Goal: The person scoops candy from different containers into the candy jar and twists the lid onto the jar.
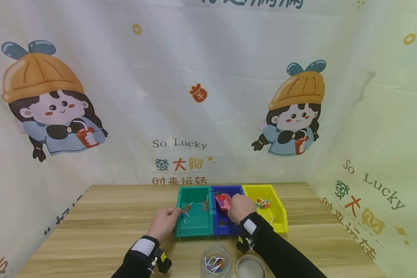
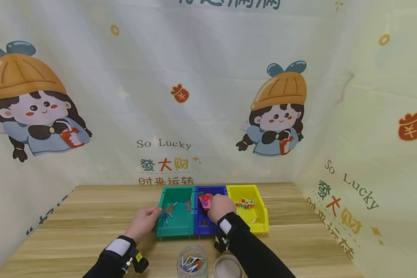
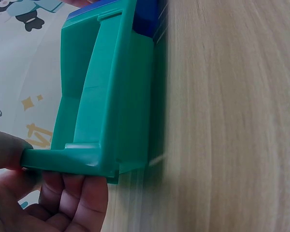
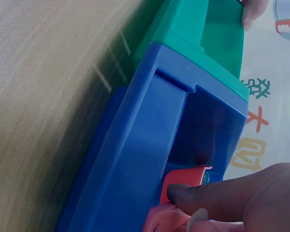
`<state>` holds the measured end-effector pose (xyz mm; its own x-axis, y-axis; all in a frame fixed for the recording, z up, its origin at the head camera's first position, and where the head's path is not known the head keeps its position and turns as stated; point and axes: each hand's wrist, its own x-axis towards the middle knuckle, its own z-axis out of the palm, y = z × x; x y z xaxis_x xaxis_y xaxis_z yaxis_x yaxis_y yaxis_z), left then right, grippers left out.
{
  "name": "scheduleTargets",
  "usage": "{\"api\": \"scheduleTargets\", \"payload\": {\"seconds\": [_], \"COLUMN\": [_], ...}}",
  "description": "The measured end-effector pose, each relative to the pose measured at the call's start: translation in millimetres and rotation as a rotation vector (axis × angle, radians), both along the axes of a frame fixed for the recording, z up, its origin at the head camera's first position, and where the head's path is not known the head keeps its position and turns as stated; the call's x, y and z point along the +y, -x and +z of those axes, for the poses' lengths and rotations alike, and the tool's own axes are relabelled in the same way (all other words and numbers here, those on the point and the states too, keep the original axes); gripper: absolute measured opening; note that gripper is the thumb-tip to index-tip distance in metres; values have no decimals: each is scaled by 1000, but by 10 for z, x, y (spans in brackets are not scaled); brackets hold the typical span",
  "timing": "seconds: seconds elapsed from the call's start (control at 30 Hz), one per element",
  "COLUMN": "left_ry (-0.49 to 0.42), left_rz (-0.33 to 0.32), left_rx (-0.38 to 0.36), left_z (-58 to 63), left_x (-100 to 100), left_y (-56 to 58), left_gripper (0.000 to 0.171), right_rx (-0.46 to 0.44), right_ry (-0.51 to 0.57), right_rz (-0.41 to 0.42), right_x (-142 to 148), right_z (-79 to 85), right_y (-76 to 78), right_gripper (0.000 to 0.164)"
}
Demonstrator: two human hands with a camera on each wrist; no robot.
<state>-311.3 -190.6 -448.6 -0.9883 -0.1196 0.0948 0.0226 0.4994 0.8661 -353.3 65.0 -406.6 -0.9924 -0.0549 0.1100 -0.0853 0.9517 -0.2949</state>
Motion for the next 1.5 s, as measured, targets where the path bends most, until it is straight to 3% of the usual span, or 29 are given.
{"api": "scheduleTargets", "payload": {"seconds": [0.77, 1.03, 1.33, 1.5], "left_ry": [-13, -17, -67, -72], "left_rz": [-2, 23, 97, 98], "left_rx": [-39, -58, 12, 27], "left_z": [-4, 8, 74, 121], "left_x": [18, -8, -83, -122], "left_y": [0, 13, -70, -133], "left_gripper": [45, 64, 66, 67], "right_rx": [-59, -49, -16, 5], "right_ry": [126, 154, 259, 314], "right_rz": [-58, -50, -12, 6], "right_x": [116, 232, 421, 535], "right_z": [201, 250, 331, 363], "right_y": [-222, -251, -385, -464], "right_gripper": [26, 24, 21, 24]}}
